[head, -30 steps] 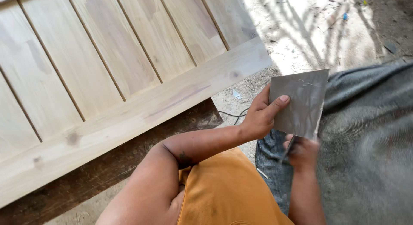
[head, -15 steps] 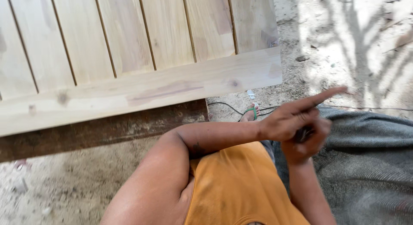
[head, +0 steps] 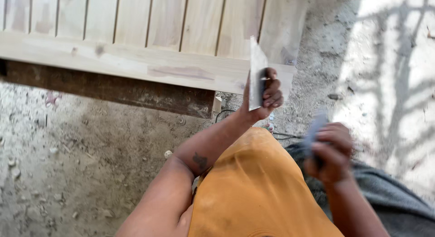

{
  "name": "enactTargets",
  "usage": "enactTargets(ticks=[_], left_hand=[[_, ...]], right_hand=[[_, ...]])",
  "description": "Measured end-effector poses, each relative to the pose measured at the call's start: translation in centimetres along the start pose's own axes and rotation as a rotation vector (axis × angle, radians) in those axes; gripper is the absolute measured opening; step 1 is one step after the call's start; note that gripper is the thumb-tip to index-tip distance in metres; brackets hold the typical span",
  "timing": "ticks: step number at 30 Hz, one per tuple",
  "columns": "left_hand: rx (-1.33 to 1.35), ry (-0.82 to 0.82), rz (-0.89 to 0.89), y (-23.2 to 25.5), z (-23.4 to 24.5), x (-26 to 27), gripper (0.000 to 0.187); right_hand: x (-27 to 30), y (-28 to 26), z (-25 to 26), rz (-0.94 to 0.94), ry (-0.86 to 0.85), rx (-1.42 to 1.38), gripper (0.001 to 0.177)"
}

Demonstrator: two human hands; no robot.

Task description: The person applies a filler substance to the gaps between wooden planks on a door using a metal putty knife, then smooths the surface with a sanding block. The person works on multiple sections of the door, repeatedly applying filler and sanding.

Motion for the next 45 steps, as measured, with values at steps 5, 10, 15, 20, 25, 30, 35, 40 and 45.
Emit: enactTargets(ticks=[5, 10, 15, 20, 25, 30, 35, 40, 45], left_hand=[[-0.314, 0.292, -0.074, -3.5, 1.2, -2.8, 0.045], [-1.307, 0.383, 0.072, -5.2, -1.1, -2.3, 0.046], [-0.845, 0.516, 0.106, -5.2, -0.3, -1.9, 0.041], [-0.761, 0.435, 0.211, -6.3, -0.3, -2.9, 0.051], [-0.501, 0.391, 0.03, -6.5, -1.7, -5.1, 0.045], [-0.396, 0.326, -0.084, -0.6, -3.0, -4.4, 0.047], [-0.483, 0.441, -0.276, 9.9, -3.3, -0.9, 0.048], [-0.887, 0.626, -0.608, 17.5, -5.2, 4.6, 0.043], [-1.045, 0.649, -0.725, 19.6, -7.2, 7.1, 0.042]], right_hand=[[-2.9, -1.8, -3.6, 0.123, -0.014, -0.158, 0.018], [-2.5, 4.0, 2.7, -0.058, 0.341, -0.148, 0.009], [0.7, 14.2, 10.6, -0.313, 0.458, -0.632, 0.04], [8.6, 19.8, 7.9, -0.96, 0.428, -1.057, 0.062], [7.6, 21.1, 2.1, -0.965, 0.275, -0.739, 0.08], [4.7, 18.8, -0.7, -0.855, -0.042, -0.276, 0.066], [-0.5, 17.4, -2.9, -0.719, -0.089, 0.055, 0.024], [-7.4, 9.4, -11.6, -0.193, -0.469, 0.379, 0.018], [-10.6, 10.6, -21.0, -0.074, -0.619, 0.339, 0.031]])
Point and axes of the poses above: each hand's wrist, its own x-axis away from the middle knuckle, its own z-axis out of the back of the hand, y = z × x, the point moved 9 cm from there along -x, towards the middle knuckle, and after that the axes turned 11 degrees about z, right-handed, at the moved point
